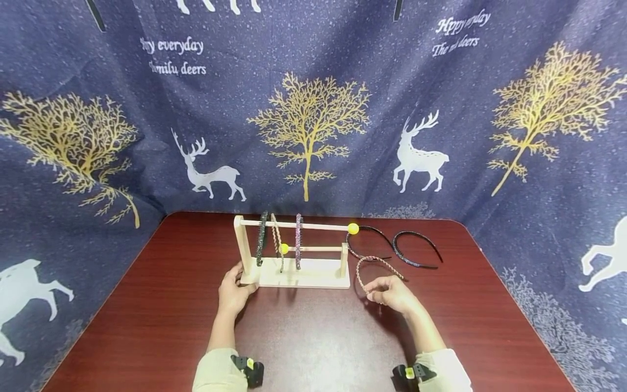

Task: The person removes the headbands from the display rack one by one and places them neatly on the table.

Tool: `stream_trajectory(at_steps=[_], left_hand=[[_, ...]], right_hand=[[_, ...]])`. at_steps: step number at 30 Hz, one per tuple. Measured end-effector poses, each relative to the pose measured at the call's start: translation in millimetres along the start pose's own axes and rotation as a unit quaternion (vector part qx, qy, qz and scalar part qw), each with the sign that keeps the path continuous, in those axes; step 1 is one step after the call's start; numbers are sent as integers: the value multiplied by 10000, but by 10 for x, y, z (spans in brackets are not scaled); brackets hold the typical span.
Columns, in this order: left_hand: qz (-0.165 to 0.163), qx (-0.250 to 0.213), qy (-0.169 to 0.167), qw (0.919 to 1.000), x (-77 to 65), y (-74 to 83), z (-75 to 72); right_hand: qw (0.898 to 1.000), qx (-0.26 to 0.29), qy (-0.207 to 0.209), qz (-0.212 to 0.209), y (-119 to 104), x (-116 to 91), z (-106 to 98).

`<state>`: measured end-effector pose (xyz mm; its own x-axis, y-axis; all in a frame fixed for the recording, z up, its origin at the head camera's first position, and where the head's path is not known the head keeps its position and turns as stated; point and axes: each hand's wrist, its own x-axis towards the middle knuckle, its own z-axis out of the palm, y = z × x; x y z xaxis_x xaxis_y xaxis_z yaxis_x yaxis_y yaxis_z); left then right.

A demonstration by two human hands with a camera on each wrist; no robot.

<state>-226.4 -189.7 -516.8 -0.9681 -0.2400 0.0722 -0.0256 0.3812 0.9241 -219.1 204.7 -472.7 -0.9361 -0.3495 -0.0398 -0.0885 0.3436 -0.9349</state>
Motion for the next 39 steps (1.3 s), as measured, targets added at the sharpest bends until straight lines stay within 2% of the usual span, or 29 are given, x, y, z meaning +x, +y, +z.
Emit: stream_trajectory(at_steps=[5, 15, 24, 29, 33, 39], left_hand=[[-10, -11, -4, 10000, 5, -2, 1], [159, 116, 257, 9995, -10, -17, 30], [-58, 0, 45, 10000, -10, -31, 23], [-17, 17, 98, 9999, -11, -21, 19], [27, 12, 156, 9999, -9, -14, 18], [14, -22, 160, 9999, -6, -18, 13]], right_hand=[[9994, -127, -199, 254, 74, 33, 29], [9987, -445, 8, 257, 124, 118, 76], [9982, -509, 241, 215, 128, 132, 69], [9970, -525, 559, -136, -17, 124, 116], [9955, -125, 637, -692, -199, 126, 226], [9883, 389, 697, -1300, -427, 151, 437]])
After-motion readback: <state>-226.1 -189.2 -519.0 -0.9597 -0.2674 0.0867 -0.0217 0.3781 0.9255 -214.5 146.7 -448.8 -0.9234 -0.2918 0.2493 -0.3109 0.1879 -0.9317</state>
